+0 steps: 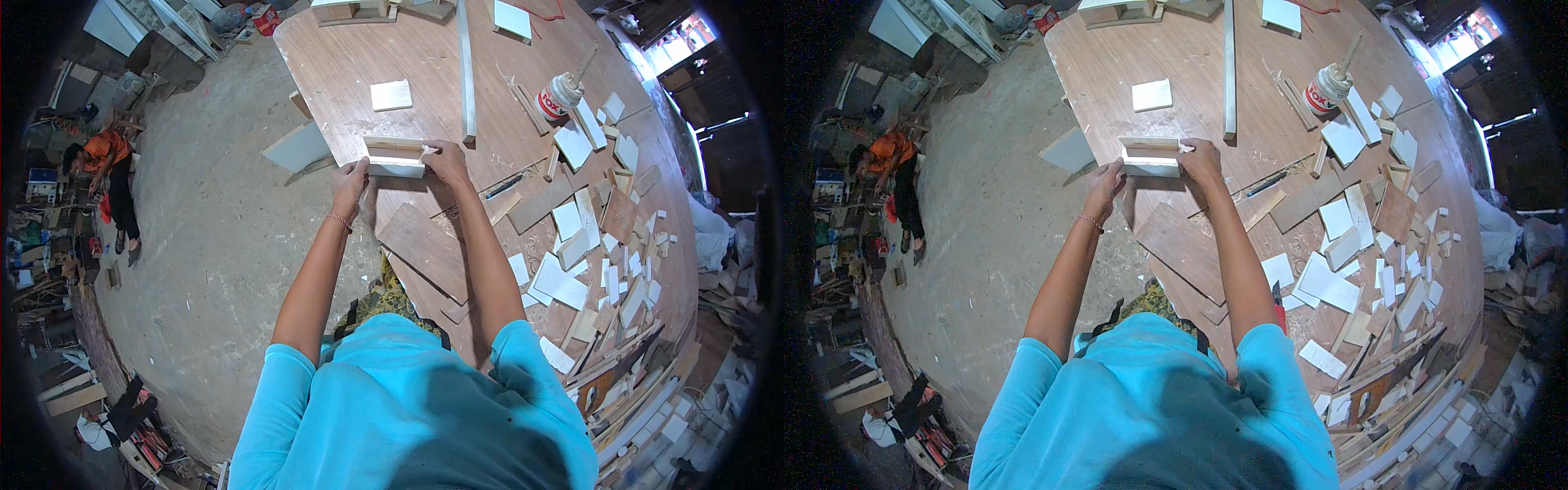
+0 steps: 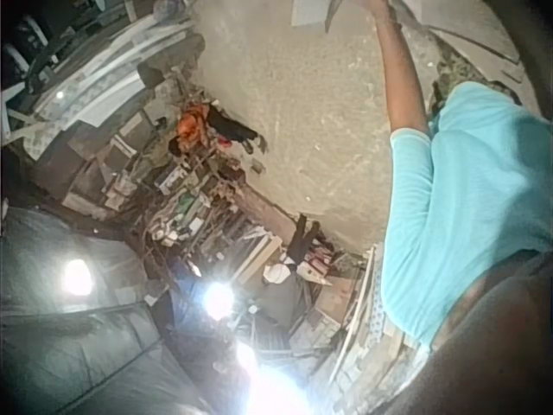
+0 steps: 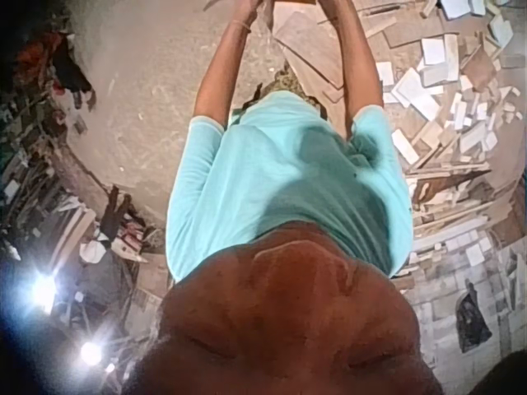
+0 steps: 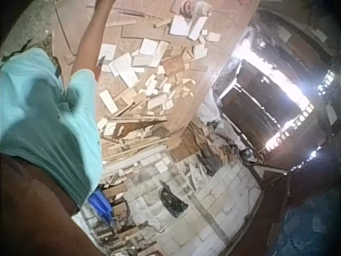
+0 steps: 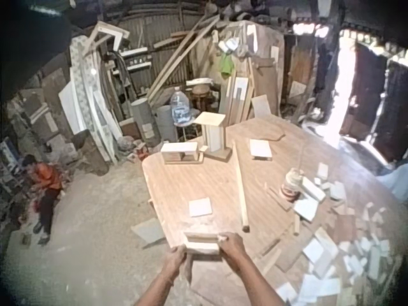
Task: Assembling and gluing small wooden pieces on a workshop table.
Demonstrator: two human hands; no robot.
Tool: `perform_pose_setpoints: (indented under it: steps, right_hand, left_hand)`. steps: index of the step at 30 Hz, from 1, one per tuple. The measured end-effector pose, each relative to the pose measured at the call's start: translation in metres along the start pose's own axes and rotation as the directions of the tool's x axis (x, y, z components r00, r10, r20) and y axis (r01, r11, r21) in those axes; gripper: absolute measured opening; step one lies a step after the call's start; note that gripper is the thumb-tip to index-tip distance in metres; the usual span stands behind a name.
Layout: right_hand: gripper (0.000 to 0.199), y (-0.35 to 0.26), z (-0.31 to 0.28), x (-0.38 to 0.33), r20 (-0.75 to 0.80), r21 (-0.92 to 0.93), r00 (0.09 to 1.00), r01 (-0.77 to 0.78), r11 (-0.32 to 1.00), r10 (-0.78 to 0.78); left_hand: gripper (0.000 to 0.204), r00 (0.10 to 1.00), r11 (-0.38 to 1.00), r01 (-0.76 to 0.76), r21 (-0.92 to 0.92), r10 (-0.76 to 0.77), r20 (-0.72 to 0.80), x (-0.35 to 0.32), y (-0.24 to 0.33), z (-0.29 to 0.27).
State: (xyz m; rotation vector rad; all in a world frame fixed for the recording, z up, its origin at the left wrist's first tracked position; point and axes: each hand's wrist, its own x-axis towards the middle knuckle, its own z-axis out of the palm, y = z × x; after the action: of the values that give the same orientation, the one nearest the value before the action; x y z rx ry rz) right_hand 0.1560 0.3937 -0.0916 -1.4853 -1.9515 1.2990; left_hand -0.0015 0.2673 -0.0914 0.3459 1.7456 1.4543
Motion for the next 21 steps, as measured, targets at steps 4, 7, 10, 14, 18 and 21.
perform_pose_setpoints:
  steps: [4, 7, 10, 14, 18, 21]
  right_hand:
    - [0.042, 0.004, -0.001, 0.003, 0.012, -0.032, 1.000, 0.027, 0.999, -0.026]
    - [0.043, -0.002, -0.001, 0.001, 0.032, -0.031, 0.999, 0.009, 0.999, -0.008]
    - [0.042, 0.010, 0.003, 0.007, 0.015, -0.004, 1.000, 0.004, 1.000, -0.004]
    - [0.037, 0.014, 0.004, 0.009, 0.033, 0.052, 0.999, 0.009, 0.999, -0.011]
    - [0.038, 0.016, 0.006, 0.011, -0.012, -0.006, 0.999, -0.029, 1.000, 0.029]
    - [0.036, 0.008, 0.005, 0.006, -0.040, -0.053, 0.999, -0.017, 0.998, 0.015]
  left_hand:
    - [0.036, 1.000, 1.000, -0.010, -0.016, 0.011, 0.021, 0.001, -0.002, 0.001]
    - [0.036, 0.998, 0.999, 0.029, 0.026, -0.031, 0.046, 0.003, -0.004, -0.006]
    - [0.038, 0.992, 0.995, 0.084, 0.046, -0.087, 0.086, 0.007, -0.007, -0.007]
    - [0.037, 0.991, 0.995, 0.092, 0.029, -0.094, 0.100, 0.007, -0.007, -0.007]
    - [0.033, 1.000, 0.999, 0.003, -0.045, -0.004, -0.020, 0.004, -0.009, 0.002]
    - [0.033, 1.000, 0.999, -0.018, -0.041, 0.017, -0.025, 0.006, -0.012, 0.001]
